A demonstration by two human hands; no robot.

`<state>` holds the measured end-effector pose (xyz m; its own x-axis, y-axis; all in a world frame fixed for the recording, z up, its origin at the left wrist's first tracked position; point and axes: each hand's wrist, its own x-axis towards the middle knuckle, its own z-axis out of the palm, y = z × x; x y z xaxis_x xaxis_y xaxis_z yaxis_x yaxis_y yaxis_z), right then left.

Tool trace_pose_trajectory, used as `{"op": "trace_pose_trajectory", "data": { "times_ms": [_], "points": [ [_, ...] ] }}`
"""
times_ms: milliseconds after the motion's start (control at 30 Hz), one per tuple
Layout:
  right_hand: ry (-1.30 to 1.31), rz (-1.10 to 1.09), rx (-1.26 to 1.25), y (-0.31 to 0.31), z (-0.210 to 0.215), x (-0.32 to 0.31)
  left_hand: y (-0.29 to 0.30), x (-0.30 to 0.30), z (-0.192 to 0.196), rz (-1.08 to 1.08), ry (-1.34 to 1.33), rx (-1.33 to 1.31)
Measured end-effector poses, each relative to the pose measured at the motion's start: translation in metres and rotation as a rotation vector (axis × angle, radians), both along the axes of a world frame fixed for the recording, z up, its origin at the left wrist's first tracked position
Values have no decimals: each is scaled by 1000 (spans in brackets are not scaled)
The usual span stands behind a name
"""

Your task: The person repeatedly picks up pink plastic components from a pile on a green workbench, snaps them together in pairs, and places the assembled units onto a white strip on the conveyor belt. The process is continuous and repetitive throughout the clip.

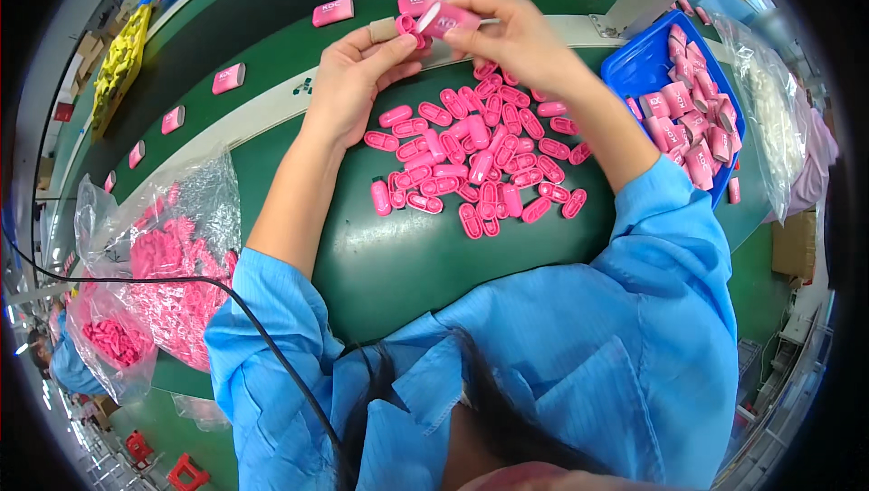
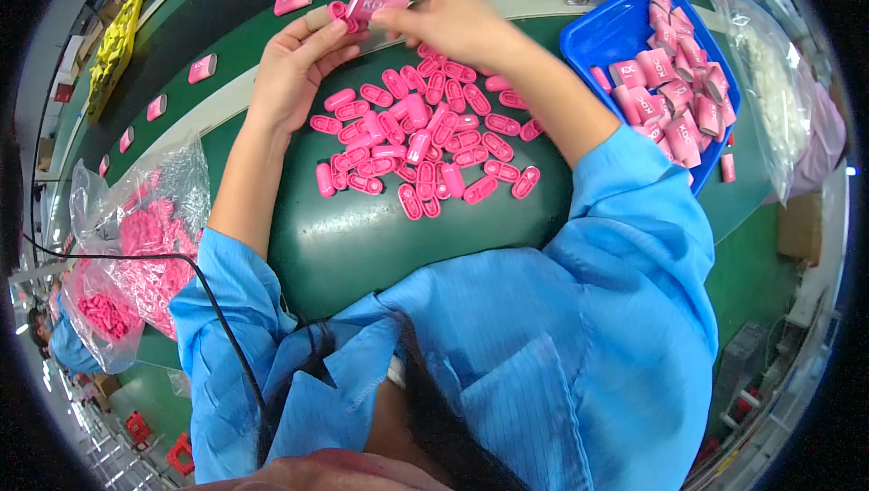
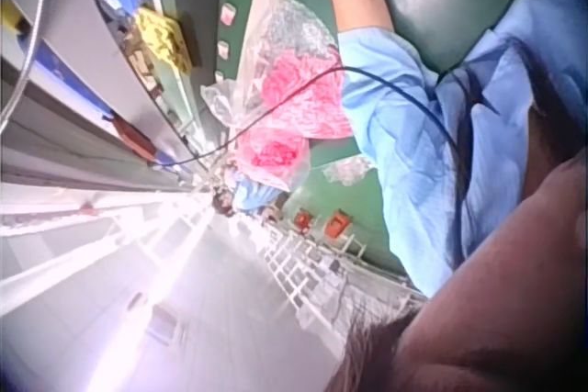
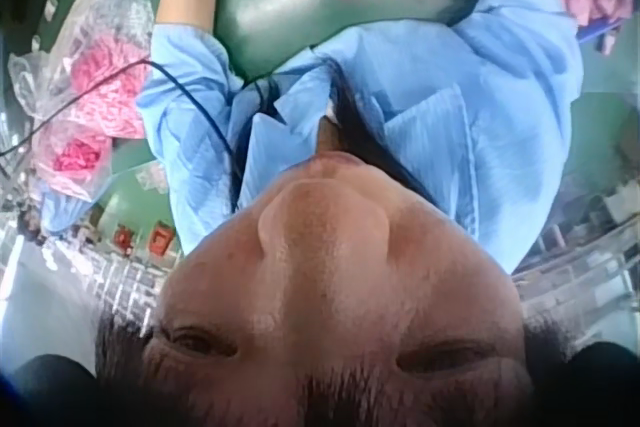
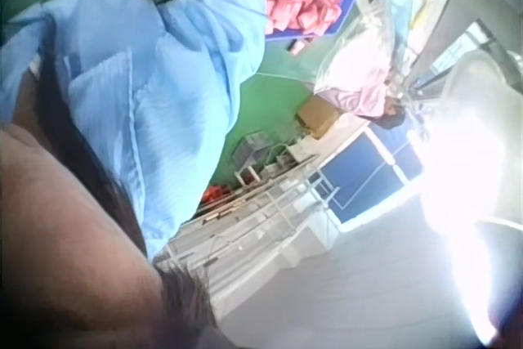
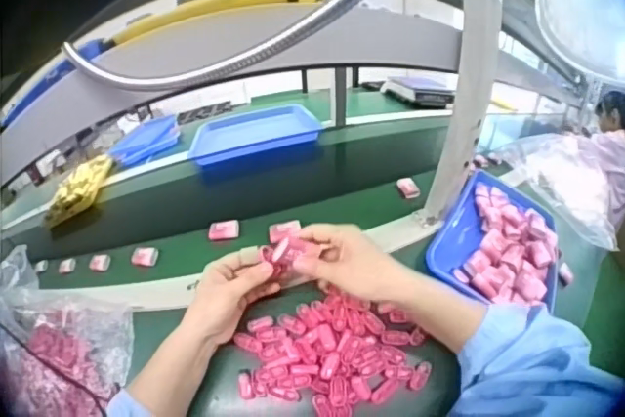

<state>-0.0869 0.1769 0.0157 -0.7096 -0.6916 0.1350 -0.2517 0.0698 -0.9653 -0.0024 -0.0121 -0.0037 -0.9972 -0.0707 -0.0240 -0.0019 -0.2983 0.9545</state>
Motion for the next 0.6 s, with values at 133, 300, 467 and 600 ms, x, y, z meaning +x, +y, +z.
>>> {"op": "trace_pose_trajectory", "data": {
  "times_ms": [133, 300, 467, 600],
  "points": [
    [211, 14, 131, 11, 0, -19, -1, -4, -3, 17, 16, -83],
    [14, 103, 60, 6, -3, -8, 1, 0, 0, 55, 46, -118],
    [-200, 92, -83, 6, -15, -7, 4, 3, 6, 75, 86, -316],
    [-131, 48, -127, 4, -17, -3, 5, 5, 10, 108, 90, -482]
  ]
}}
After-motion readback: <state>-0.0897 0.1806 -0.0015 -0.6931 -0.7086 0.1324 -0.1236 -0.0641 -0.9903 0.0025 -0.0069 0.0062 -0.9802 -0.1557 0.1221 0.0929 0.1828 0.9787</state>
